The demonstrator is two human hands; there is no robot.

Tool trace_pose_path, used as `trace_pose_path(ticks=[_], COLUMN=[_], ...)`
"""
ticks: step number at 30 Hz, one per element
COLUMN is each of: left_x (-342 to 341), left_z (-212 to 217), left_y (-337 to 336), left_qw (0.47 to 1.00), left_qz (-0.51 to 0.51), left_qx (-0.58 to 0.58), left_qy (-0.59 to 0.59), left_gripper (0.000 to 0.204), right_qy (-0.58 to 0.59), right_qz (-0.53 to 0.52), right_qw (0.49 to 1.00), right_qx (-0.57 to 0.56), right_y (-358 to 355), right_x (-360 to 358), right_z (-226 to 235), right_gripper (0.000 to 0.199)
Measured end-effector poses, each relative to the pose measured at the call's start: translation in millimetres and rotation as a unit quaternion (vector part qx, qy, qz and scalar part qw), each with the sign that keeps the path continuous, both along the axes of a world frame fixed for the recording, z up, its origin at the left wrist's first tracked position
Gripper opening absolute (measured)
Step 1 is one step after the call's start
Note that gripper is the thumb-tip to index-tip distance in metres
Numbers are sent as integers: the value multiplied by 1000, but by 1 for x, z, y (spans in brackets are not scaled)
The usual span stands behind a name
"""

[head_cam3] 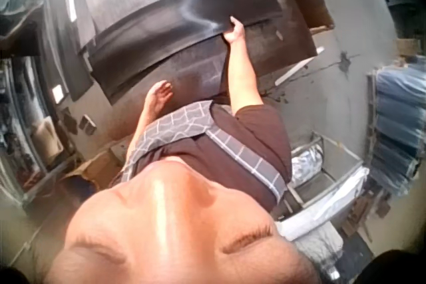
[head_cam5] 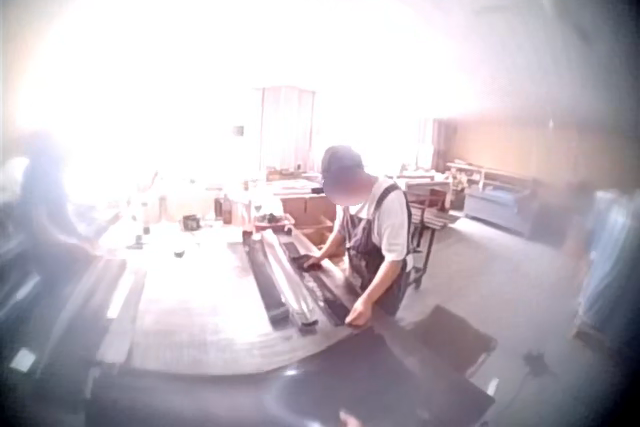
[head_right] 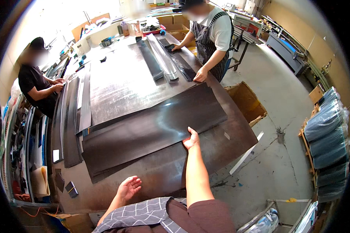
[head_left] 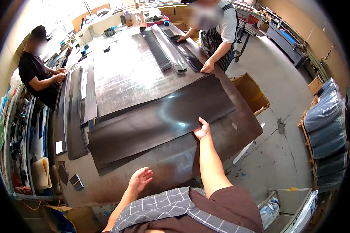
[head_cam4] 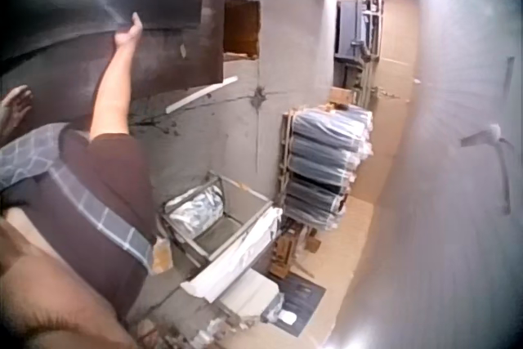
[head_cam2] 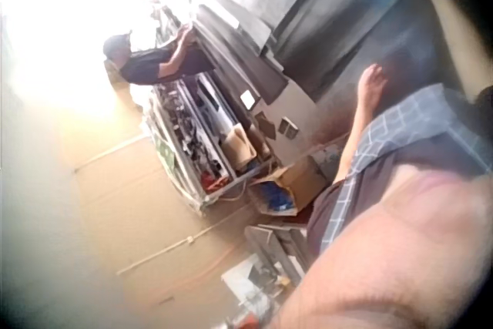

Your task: The person peels blue protective film from dark rectangular sheets on a workbench. They handle the sheets and film by hand, removing the film and discarding it while other workers are visible in the background.

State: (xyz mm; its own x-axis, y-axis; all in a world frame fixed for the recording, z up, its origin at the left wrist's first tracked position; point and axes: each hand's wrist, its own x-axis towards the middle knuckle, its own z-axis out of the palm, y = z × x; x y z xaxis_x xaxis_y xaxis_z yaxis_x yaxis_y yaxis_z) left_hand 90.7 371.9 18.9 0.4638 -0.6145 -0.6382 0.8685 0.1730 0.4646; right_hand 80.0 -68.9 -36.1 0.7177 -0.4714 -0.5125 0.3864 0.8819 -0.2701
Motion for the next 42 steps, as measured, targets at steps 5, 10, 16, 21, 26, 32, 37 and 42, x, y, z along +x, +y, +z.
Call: trace_pose_path(ticks=[5, 10, 16, 21, 26, 32, 37, 42], left_x=[11, 28, 40, 62, 63, 33, 17, 86], left_z=[-29, -27, -10, -15, -42, 2, 65, 118], left_y=[-56, -76, -88, -82, -72, -84, -99, -106], left_qw=[950, 866, 855, 898, 895, 865, 817, 806], left_qz=[247, 463, 486, 431, 426, 425, 460, 450], left_qx=[-173, -189, -170, 15, 83, 149, 174, 105], left_qy=[77, 15, -69, -81, -104, -222, -302, -370], left_gripper=[66, 59, 51, 25, 14, 15, 28, 28], right_qy=[9, 13, -20, -12, 35, 153, 143, 74], right_qz=[29, 59, 113, 141, 158, 129, 86, 76], right_qw=[1000, 998, 988, 986, 986, 975, 969, 973], right_qx=[2, 37, 100, 91, 52, -96, -184, -204], right_y=[9, 9, -11, -16, -17, -27, -20, -16], right_x=[-21, -65, -69, -61, -57, -67, -75, -14], right_z=[34, 10, 26, 32, 27, 34, 105, 157], right_gripper=[34, 29, 28, 27, 23, 13, 25, 22])
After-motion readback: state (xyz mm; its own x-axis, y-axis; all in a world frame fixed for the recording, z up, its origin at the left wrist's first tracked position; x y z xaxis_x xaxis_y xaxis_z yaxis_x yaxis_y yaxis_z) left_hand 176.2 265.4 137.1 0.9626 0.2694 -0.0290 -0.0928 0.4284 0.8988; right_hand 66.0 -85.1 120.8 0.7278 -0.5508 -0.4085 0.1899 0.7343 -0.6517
